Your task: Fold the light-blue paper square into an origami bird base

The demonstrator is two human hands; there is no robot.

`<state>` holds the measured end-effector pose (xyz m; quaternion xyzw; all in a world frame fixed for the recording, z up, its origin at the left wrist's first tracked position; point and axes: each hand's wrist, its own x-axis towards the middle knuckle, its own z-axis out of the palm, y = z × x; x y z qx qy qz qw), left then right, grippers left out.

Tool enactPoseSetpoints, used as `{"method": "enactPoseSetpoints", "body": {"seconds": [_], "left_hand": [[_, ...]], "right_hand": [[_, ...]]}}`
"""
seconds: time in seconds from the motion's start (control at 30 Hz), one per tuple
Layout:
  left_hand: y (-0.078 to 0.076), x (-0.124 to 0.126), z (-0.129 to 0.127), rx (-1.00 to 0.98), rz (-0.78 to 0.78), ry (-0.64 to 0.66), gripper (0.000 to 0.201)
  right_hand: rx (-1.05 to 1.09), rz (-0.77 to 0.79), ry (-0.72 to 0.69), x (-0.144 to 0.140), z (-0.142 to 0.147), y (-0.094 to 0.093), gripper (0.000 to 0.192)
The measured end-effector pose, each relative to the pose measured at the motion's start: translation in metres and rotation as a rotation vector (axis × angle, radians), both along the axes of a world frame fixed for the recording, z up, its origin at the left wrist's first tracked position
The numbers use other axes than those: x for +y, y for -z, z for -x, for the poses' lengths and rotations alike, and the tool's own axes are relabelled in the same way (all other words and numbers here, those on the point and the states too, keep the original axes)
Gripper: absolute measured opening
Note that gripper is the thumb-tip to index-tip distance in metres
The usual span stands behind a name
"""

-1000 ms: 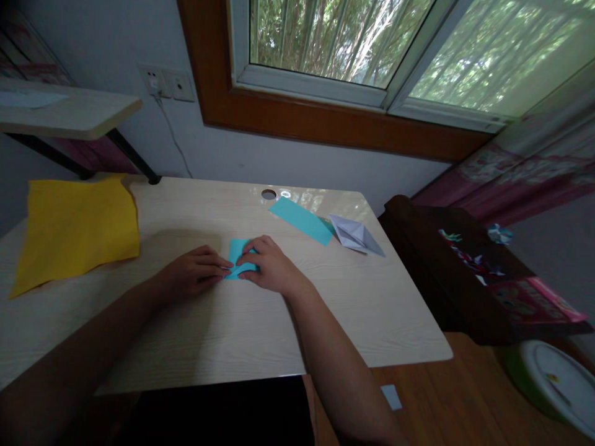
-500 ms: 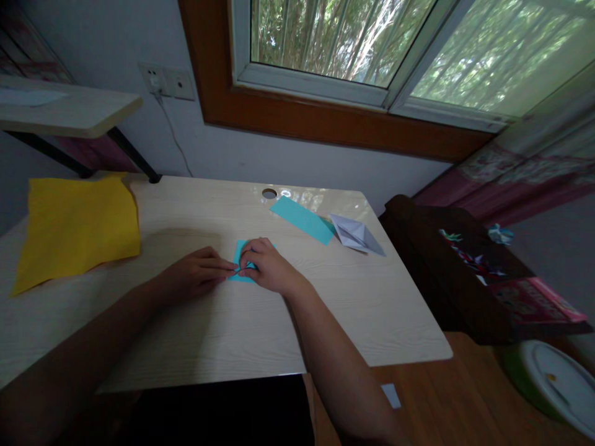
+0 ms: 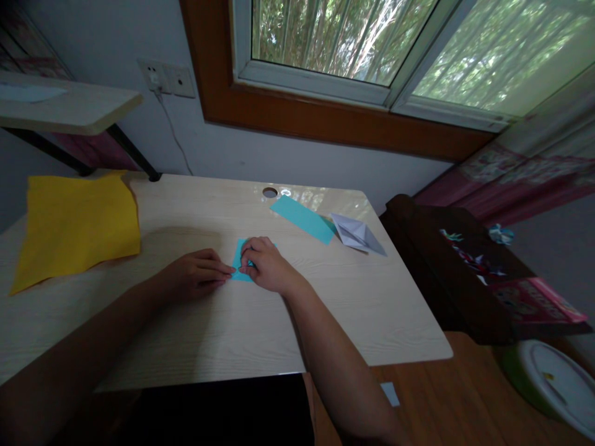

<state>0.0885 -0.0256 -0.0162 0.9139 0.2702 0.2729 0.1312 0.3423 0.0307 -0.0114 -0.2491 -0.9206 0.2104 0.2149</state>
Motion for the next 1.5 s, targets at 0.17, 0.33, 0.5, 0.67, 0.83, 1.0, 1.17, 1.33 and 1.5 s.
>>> {"method": "enactPoseSetpoints", "body": {"seconds": [0.17, 0.33, 0.5, 0.67, 0.83, 1.0, 1.17, 1.33, 1.5], "left_hand": [[0.0, 0.001, 0.0, 0.004, 0.003, -0.005, 0.021], [0.001, 0.001, 0.001, 0.008, 0.041, -0.044, 0.025], [0.001, 0.001, 0.002, 0.002, 0.036, -0.006, 0.035], [0.004, 0.002, 0.002, 0.024, -0.012, 0.042, 0.047], [0.004, 0.0, 0.001, 0.094, -0.03, 0.028, 0.05], [0.003, 0.0, 0.001, 0.122, -0.042, 0.016, 0.051], [0.002, 0.0, 0.001, 0.108, -0.029, 0.026, 0.052], [0.004, 0.002, 0.003, 0.115, -0.048, 0.049, 0.05], [0.004, 0.002, 0.001, 0.145, -0.081, 0.047, 0.052]], "right_hand": [[-0.002, 0.005, 0.004, -0.001, 0.001, 0.0, 0.008], [0.005, 0.0, 0.004, -0.001, 0.001, 0.001, 0.006], [-0.001, 0.005, 0.006, -0.001, 0.0, -0.001, 0.006], [0.003, -0.01, 0.006, 0.002, -0.005, -0.002, 0.006], [0.013, -0.02, -0.012, 0.002, -0.011, -0.003, 0.01], [0.003, 0.003, -0.042, 0.0, -0.009, -0.002, 0.008], [-0.003, 0.003, -0.028, 0.0, -0.005, -0.001, 0.006], [0.014, -0.013, -0.018, 0.0, -0.004, 0.0, 0.005], [0.02, -0.018, -0.01, -0.001, -0.003, 0.002, 0.004]]}}
